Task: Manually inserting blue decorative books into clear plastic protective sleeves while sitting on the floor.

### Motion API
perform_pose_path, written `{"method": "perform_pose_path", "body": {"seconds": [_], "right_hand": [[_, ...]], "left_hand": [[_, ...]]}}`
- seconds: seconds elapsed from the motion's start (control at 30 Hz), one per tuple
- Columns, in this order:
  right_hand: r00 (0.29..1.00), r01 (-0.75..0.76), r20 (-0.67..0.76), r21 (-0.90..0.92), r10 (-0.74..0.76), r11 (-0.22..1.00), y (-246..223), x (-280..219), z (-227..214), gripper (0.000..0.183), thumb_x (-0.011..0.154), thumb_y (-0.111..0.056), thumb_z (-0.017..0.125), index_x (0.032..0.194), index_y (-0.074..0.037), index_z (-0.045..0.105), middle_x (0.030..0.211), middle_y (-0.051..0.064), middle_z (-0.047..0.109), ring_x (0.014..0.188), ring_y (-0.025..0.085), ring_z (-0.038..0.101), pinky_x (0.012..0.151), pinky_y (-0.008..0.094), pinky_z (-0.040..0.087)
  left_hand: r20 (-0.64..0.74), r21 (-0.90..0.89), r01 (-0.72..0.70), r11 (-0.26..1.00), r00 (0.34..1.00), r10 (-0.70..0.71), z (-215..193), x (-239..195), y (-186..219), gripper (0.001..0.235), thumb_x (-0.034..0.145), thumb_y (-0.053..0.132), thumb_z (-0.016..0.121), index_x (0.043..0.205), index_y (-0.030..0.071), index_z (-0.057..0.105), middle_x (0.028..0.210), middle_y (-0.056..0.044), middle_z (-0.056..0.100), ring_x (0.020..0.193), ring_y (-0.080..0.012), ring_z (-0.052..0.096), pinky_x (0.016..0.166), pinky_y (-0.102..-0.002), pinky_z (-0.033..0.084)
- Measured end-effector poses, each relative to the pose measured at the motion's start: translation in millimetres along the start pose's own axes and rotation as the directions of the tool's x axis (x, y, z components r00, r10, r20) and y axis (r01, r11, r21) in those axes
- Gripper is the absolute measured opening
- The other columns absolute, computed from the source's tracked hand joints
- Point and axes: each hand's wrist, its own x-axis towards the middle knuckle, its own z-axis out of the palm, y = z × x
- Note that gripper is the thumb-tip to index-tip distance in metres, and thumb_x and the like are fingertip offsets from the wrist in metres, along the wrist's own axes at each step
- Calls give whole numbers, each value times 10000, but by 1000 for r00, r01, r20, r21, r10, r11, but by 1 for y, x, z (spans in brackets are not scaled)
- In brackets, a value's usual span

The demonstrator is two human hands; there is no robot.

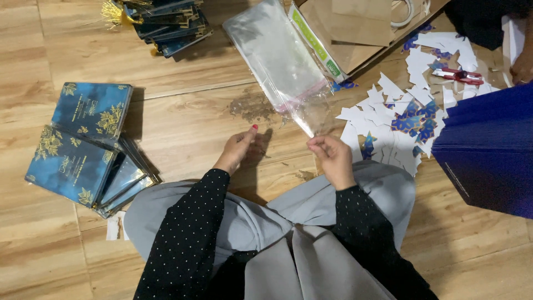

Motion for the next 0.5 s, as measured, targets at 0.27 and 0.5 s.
{"method": "perform_pose_path", "body": {"seconds": [0.27, 0.5], "right_hand": [[939, 336, 119, -530, -323, 779, 5, -10, 32, 475, 682, -318, 721, 1017, -68, 496, 1041, 112, 504, 942, 324, 477, 818, 433, 355], [982, 109, -38, -693, -186, 713, 86, 40, 38, 63, 822, -257, 606, 804, -208, 571, 743, -8, 569, 819, 225, 569, 735, 353, 427]], "left_hand": [[412, -325, 235, 916, 907, -87, 33, -61, 40, 1002, 738, 798, 182, 1325, 4, 350, 1215, -212, 514, 1127, -335, 492, 898, -448, 417], [232, -439, 206, 874, 966, -111, 24, -16, -9, 688, 840, 628, 345, 1267, 102, 458, 1157, -106, 568, 1021, -243, 566, 809, -368, 507]]}}
